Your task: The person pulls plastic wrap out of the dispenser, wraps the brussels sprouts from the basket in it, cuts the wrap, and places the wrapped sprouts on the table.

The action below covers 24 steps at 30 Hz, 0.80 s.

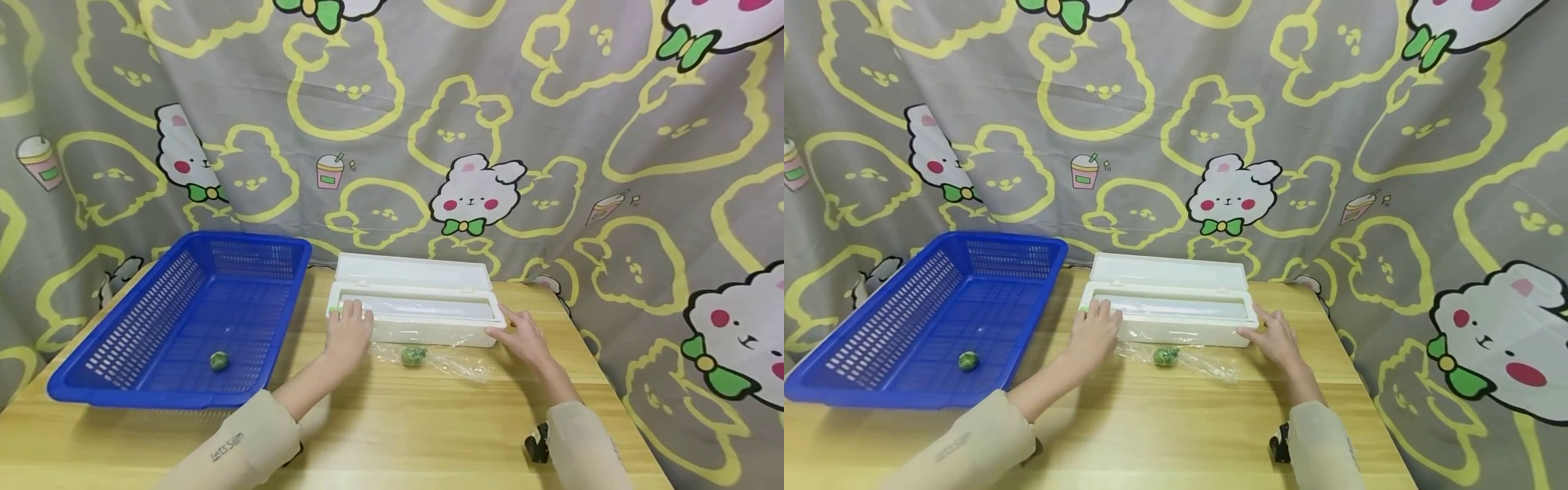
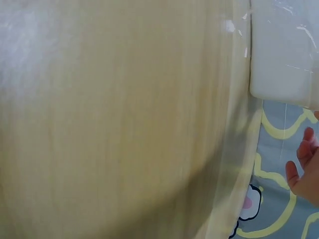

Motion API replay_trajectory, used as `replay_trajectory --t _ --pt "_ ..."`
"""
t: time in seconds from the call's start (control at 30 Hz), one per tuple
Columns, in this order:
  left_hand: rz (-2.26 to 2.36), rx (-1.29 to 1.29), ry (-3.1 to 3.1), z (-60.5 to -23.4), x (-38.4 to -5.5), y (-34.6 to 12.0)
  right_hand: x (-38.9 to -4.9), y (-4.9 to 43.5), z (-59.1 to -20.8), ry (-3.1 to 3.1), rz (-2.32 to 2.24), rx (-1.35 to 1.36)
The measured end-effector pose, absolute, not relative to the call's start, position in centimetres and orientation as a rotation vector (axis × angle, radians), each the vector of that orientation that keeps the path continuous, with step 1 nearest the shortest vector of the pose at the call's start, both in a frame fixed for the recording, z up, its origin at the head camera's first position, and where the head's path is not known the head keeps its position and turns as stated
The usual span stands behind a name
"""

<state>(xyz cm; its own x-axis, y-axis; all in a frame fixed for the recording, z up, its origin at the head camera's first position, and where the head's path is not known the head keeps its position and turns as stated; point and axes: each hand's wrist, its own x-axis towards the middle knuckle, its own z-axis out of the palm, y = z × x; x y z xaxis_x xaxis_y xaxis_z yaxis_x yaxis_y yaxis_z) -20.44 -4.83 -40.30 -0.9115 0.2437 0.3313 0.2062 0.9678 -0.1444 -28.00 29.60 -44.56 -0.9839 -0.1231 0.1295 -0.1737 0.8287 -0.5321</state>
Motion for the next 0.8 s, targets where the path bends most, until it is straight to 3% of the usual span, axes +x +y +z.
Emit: replay_trajectory --t 0.17,0.43,0.8 --pt "0.068 -0.356 -2.766 -41.1 -21.3 -4.5 -27.5 29.1 -44.9 -2.785 0.887 0.351" --pt "-0.027 -0.331 -2.7 -42.3 -22.8 -5.2 -26.6 27.5 -45.2 -2.313 0.754 0.764" --pt "-0.105 -0.463 -2.59 -42.7 -23.8 -4.6 -25.6 27.6 -45.4 -2.306 0.718 0.976"
